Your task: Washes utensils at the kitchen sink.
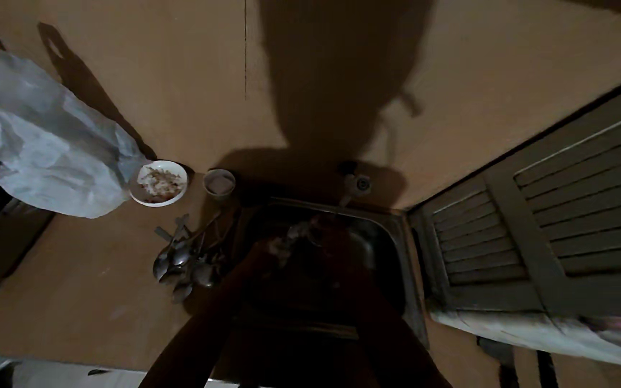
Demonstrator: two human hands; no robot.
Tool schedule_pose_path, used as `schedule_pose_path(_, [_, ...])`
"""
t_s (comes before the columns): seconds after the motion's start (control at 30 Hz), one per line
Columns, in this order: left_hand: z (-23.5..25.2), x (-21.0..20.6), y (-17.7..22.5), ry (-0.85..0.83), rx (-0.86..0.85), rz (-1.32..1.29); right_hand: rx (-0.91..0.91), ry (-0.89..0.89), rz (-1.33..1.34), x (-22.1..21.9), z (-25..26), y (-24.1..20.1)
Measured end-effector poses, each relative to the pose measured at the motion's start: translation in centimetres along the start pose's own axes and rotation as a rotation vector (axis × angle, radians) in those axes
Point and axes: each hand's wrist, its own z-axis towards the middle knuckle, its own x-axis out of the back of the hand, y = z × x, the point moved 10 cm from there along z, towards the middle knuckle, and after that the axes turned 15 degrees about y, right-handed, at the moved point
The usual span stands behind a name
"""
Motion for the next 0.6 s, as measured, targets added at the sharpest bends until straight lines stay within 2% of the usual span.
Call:
schedule_pose_path(0.07, [-0.9, -0.2, -1.2, 0.073, 0.021, -0.066, 0.016, 0.006, 0.049, 0.5, 0.2, 0.1])
schedule_pose_path(0.17, [-0.9, -1.3, -1.0, 0.116, 0.037, -0.126, 0.208, -0.189, -0.305, -1.8, -2.5, 0.9])
schedule_pose_path(0.2, [-0.8, -2.0, -0.8, 0.101, 0.027, -0.145, 0.218, -0.202, -0.38, -2.3, -3.8, 1.3])
schedule_pose_path(0.23, [-0.9, -2.6, -0.5, 0.093, 0.021, -0.169, 0.148, -0.175, -0.382, -2.5, -4.2, 2.0])
schedule_pose_path(0.3, [-1.6, -3.7, -0.3, 0.065, 0.068, -0.19, 0.049, -0.118, -0.334, -2.0, -4.2, 2.4])
schedule_pose_path(0.4, [-2.9, -5.1, -1.6, -0.028, 0.084, -0.115, 0.019, 0.014, -0.011, 0.3, -1.3, 3.0])
schedule_pose_path(0.47, [-3.5, -4.2, -1.7, 0.022, 0.054, 0.002, 0.009, 0.005, 0.036, 1.7, -0.4, 2.7])
schedule_pose_path(0.5, [-3.5, -3.6, -1.3, 0.066, 0.006, 0.089, 0.009, -0.026, -0.028, 2.0, -0.4, 2.7])
schedule_pose_path(0.57, [-2.8, -3.1, -0.3, 0.175, -0.232, 0.229, -0.035, -0.133, -0.17, 1.7, -1.3, 4.0])
schedule_pose_path(0.6, [-2.6, -3.0, 0.6, 0.238, -0.335, 0.219, -0.067, -0.206, -0.203, 1.3, -2.2, 4.9])
